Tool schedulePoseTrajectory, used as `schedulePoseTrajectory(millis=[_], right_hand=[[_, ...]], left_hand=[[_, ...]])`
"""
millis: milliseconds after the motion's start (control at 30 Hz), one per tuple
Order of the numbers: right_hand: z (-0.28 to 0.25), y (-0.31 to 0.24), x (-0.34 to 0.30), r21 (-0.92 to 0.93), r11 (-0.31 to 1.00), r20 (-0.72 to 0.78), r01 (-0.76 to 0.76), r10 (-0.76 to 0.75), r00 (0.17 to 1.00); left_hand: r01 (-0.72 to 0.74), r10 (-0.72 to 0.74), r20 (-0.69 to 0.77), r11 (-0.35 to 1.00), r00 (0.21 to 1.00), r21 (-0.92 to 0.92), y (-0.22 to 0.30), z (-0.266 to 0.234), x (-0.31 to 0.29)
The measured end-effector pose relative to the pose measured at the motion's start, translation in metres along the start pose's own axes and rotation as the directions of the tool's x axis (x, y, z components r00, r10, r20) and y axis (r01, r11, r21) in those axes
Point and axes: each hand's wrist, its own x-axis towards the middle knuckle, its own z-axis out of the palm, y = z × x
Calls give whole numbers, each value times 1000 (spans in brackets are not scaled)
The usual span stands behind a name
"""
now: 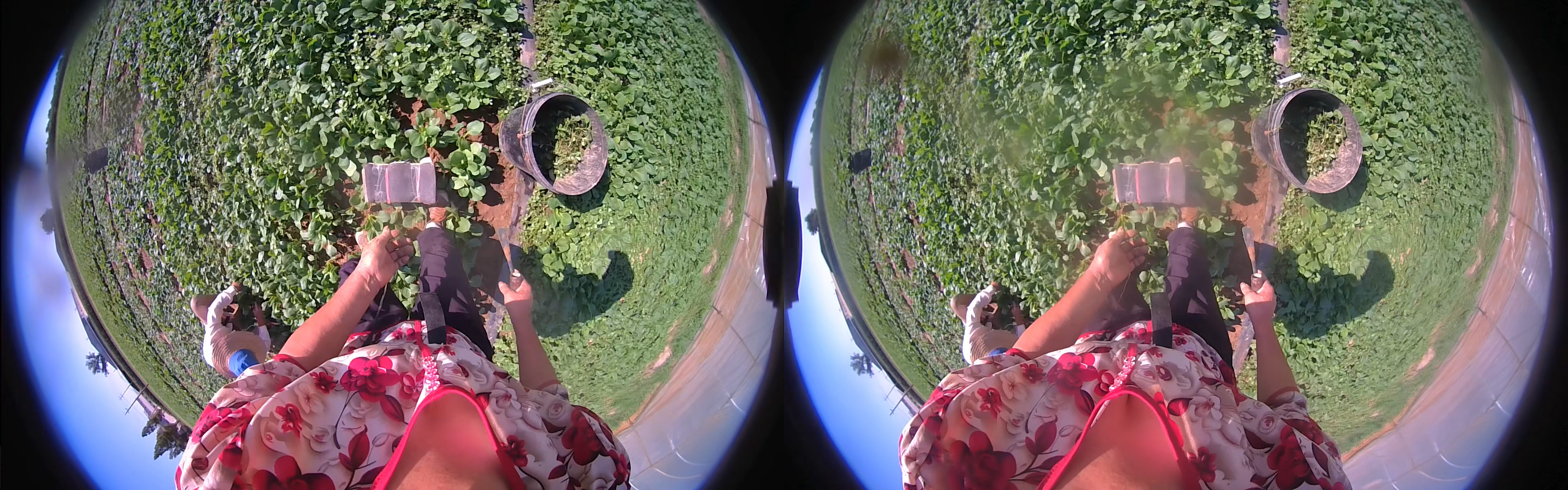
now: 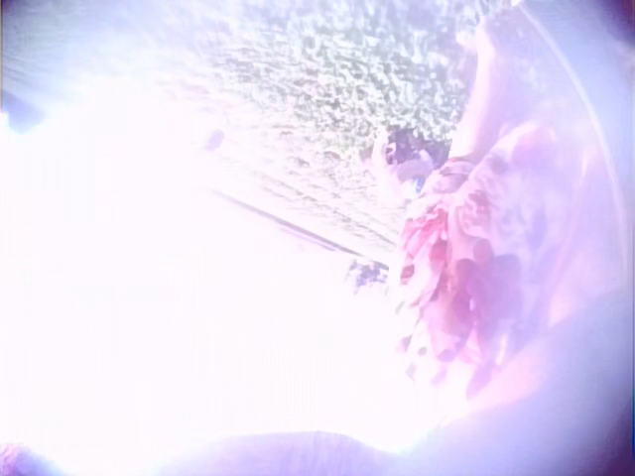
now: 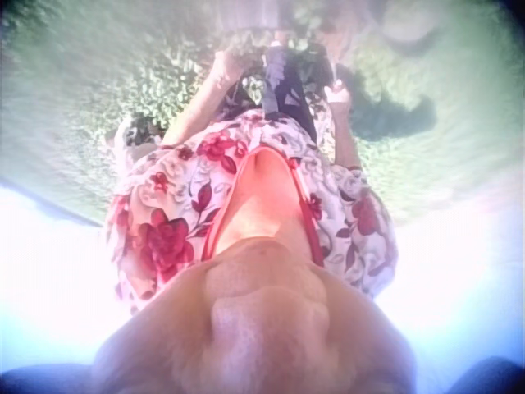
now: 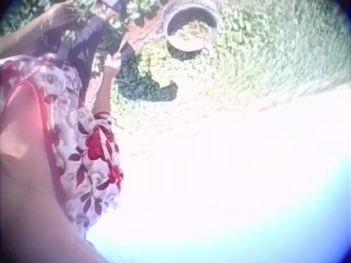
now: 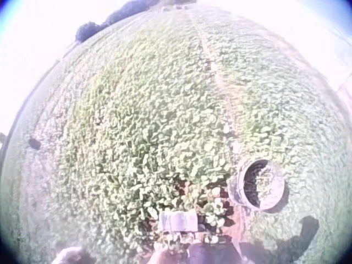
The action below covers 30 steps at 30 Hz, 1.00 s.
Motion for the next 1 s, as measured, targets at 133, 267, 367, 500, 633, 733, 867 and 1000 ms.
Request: schedulePoseTrajectory(millis=[133, 267, 367, 500, 633, 733, 867, 1000], right_hand=[[-37, 27, -28, -112, 990, -41, -83, 79, 996], [-51, 77, -29, 170, 967, 1, -189, 191, 982], [-39, 48, -26, 177, 944, 81, -277, 267, 960], [-7, 88, 0, 440, 898, 5, -2, 0, 1000], [12, 52, 24, 684, 730, 17, 0, -17, 1000], [21, 3, 16, 688, 709, 129, -155, 91, 987], [28, 49, 25, 632, 773, -159, 61, 52, 986], [11, -22, -14, 514, 842, -9, -166, 199, 980]], left_hand=[[-152, 145, -77, 984, 986, -93, 34, -25, -43], [-322, 309, -146, 943, 940, -79, 61, -29, -79], [-492, 447, -279, 863, 850, -114, 88, -46, -117], [-625, 580, -244, 756, 777, -194, 118, -61, -145], [-672, 597, -337, 720, 728, -175, 128, -53, -165], [-690, 601, -376, 704, 705, -170, 135, -68, -186], [-635, 565, -320, 751, 761, -182, 141, -40, -158], [-653, 586, -319, 738, 745, -171, 171, -37, -165]])
